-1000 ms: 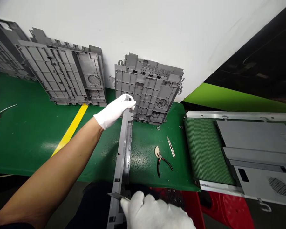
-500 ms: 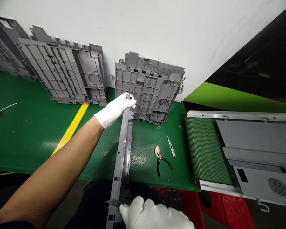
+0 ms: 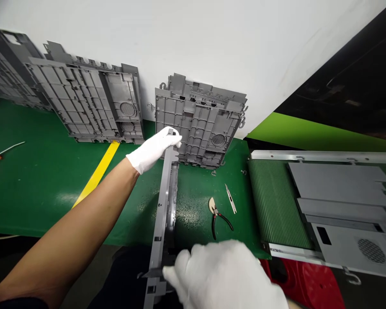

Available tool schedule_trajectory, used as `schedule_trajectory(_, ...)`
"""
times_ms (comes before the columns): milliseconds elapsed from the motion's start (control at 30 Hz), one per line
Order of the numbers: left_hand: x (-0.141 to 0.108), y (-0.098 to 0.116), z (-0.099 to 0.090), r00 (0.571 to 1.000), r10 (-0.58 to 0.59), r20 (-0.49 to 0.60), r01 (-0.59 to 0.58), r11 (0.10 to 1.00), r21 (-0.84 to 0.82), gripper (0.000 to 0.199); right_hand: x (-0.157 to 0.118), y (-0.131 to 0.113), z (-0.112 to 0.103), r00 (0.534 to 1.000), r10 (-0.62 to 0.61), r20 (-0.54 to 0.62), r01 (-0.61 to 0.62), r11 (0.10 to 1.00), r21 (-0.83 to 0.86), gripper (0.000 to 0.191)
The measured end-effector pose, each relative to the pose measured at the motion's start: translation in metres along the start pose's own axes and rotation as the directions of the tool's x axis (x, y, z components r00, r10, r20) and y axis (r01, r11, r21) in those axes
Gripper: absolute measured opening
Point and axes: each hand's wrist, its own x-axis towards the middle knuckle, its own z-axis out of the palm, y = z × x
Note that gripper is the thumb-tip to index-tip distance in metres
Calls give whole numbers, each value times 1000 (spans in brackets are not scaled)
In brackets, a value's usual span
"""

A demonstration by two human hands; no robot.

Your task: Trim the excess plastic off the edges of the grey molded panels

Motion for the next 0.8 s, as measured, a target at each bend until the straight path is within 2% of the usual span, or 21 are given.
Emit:
schedule_trajectory(100, -2, 2, 0, 1000, -12, -11, 12, 1000, 18, 25, 9, 0, -7, 980, 186, 72, -199, 926, 322, 43)
schedule_trajectory(233, 2, 0, -1, 999, -35, -33, 37, 998, 55, 27, 24, -19, 15, 881, 433, 191, -462, 704, 539, 40)
schedule_trajectory(333, -8, 9, 2, 993, -15, -115, 30, 991, 134, 32, 31, -19, 31, 758, 645, 97, -507, 489, 710, 51)
schedule_trajectory(400, -34, 26, 8, 975, 96, -203, -36, 959, 280, 35, 26, -4, 34, 640, 768, 16, -434, 343, 833, 53)
schedule_trajectory(433, -53, 36, 13, 963, 182, -197, -97, 921, 377, 35, 19, 6, 35, 582, 813, 6, -395, 276, 876, 52)
schedule_trajectory(467, -75, 46, 17, 959, 266, -99, -191, 862, 470, 31, 10, 16, 38, 539, 842, 21, -362, 209, 908, 52)
schedule_trajectory(500, -98, 54, 21, 940, 307, 150, -340, 796, 501, 26, 0, 26, 42, 513, 857, 56, -336, 140, 932, 52)
schedule_trajectory(533, -119, 61, 24, 851, 301, 431, -495, 734, 465, 22, -10, 35, 49, 499, 860, 105, -315, 68, 947, 51)
schedule_trajectory(567, -138, 65, 26, 767, 280, 578, -582, 685, 439, 17, -21, 43, 58, 495, 853, 165, -300, -10, 954, 50)
schedule_trajectory(633, -161, 68, 27, 655, 206, 727, -663, 619, 421, 16, -37, 53, 80, 504, 818, 277, -285, -145, 947, 48)
schedule_trajectory(700, -163, 65, 28, 612, 155, 776, -688, 587, 426, 22, -45, 58, 103, 509, 793, 334, -306, -197, 932, 50)
schedule_trajectory(733, -159, 63, 29, 594, 143, 792, -698, 582, 418, 27, -47, 59, 113, 514, 792, 329, -325, -176, 929, 52)
schedule_trajectory(800, -142, 62, 30, 576, 143, 805, -704, 586, 400, 37, -47, 62, 128, 554, 787, 273, -362, -68, 930, 55)
